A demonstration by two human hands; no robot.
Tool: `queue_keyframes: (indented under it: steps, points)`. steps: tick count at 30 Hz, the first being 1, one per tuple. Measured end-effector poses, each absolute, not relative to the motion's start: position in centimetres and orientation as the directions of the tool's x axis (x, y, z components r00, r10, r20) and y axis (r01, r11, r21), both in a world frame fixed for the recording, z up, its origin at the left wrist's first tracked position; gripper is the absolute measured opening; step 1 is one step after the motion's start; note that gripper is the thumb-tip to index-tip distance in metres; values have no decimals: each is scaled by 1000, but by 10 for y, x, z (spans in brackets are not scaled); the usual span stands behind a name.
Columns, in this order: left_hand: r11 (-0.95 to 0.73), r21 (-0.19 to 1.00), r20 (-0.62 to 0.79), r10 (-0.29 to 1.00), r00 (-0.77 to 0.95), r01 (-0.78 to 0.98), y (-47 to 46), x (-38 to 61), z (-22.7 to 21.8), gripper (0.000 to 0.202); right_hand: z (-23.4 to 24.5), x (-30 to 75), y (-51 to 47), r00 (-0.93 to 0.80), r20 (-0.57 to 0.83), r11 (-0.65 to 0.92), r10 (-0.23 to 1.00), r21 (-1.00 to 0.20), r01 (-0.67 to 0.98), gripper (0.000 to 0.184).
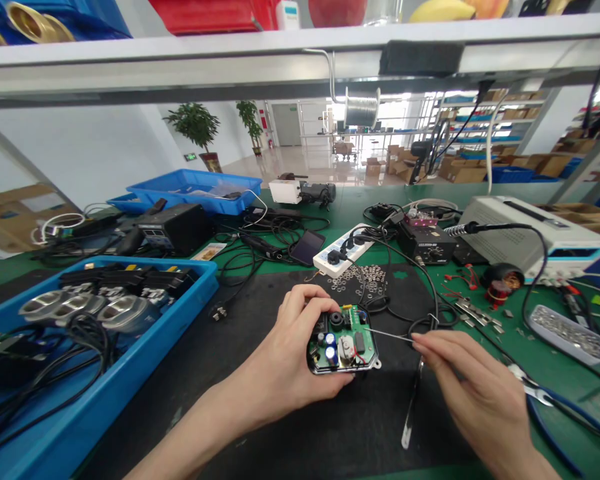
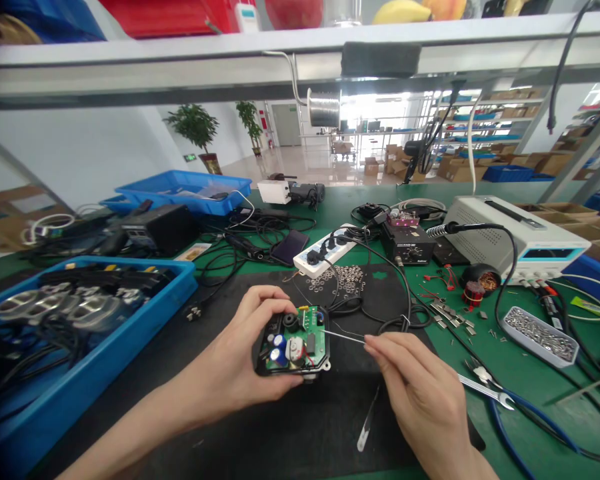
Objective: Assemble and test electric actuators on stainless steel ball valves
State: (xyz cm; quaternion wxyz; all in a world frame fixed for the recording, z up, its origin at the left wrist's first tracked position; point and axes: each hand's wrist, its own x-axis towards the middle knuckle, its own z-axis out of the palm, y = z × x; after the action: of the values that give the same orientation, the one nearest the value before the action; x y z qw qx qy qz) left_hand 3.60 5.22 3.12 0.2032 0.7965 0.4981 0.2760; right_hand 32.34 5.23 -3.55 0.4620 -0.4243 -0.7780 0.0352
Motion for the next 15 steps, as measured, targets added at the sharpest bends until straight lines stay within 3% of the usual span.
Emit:
queue_keyframes:
  steps: [4, 8, 11, 15]
  points:
    - [-389, 645, 245, 920, 304, 658, 48, 39, 25, 70, -57, 348, 44, -144, 580, 502, 802, -523, 689, 14]
    - [-283, 679, 272, 954, 126, 677, 37, 60, 12, 69, -88, 366, 35, -273, 553, 490, 787, -292, 822, 22]
    - [-260, 671, 325, 945, 40, 694, 28, 70, 4, 81, -102, 370, 30, -375, 514, 497, 771, -117, 860, 26]
    - [-307, 680, 342, 936, 81, 667, 21, 66, 0, 89, -86, 356, 26, -378, 543, 503, 750, -96, 859, 33]
